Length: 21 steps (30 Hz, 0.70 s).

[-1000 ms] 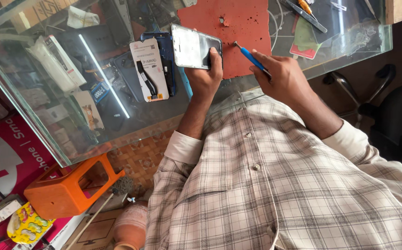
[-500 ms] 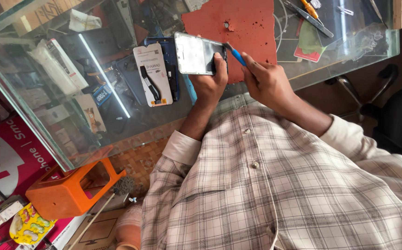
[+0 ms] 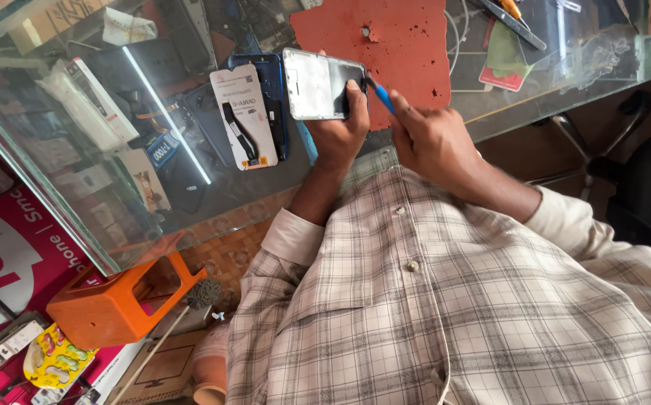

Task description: The person uses a blue-handled screwdriver to pry and separate the screen assembly from the smartphone body. They work along the edges and corners, gradually lifting the screen to expose the internal components.

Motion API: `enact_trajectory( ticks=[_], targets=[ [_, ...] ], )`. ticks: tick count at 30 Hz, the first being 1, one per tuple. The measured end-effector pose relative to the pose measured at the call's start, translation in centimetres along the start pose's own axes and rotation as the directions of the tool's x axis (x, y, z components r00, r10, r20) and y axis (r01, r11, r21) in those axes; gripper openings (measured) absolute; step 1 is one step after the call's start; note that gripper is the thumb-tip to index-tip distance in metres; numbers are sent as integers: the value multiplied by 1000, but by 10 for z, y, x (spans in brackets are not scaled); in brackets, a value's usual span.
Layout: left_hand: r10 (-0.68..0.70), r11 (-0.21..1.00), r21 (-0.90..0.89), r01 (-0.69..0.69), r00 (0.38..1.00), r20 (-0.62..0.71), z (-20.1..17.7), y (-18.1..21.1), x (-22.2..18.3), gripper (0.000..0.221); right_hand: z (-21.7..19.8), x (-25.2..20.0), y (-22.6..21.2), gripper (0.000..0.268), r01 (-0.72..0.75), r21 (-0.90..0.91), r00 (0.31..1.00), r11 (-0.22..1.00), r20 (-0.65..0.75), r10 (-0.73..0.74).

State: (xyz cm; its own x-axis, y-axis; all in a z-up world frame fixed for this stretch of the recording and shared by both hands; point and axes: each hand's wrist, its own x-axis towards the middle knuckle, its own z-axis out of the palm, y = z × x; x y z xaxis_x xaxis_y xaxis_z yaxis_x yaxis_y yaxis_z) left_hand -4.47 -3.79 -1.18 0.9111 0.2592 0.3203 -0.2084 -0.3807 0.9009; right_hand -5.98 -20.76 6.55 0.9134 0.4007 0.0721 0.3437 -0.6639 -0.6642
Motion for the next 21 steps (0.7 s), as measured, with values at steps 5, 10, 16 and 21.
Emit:
enact_trajectory(
  ticks=[5, 10, 16, 21],
  targets=[
    [-104, 994, -14, 104, 994, 35, -2, 3, 2, 53, 1, 1, 4, 41, 21, -40, 1000, 999, 21, -20],
    [40, 999, 29, -40, 999, -11, -4, 1, 10, 45, 1, 0, 4, 38, 18, -45, 1000, 999, -24, -19],
    [0, 999, 49, -4, 998, 63, -12, -3, 30, 17, 1, 9, 10, 38, 94, -25, 995, 995, -26, -94],
    [-172, 981, -63, 182, 974, 145, -16, -7, 39, 16, 7, 13, 29, 44, 248, -55, 969, 967, 27, -247]
  ],
)
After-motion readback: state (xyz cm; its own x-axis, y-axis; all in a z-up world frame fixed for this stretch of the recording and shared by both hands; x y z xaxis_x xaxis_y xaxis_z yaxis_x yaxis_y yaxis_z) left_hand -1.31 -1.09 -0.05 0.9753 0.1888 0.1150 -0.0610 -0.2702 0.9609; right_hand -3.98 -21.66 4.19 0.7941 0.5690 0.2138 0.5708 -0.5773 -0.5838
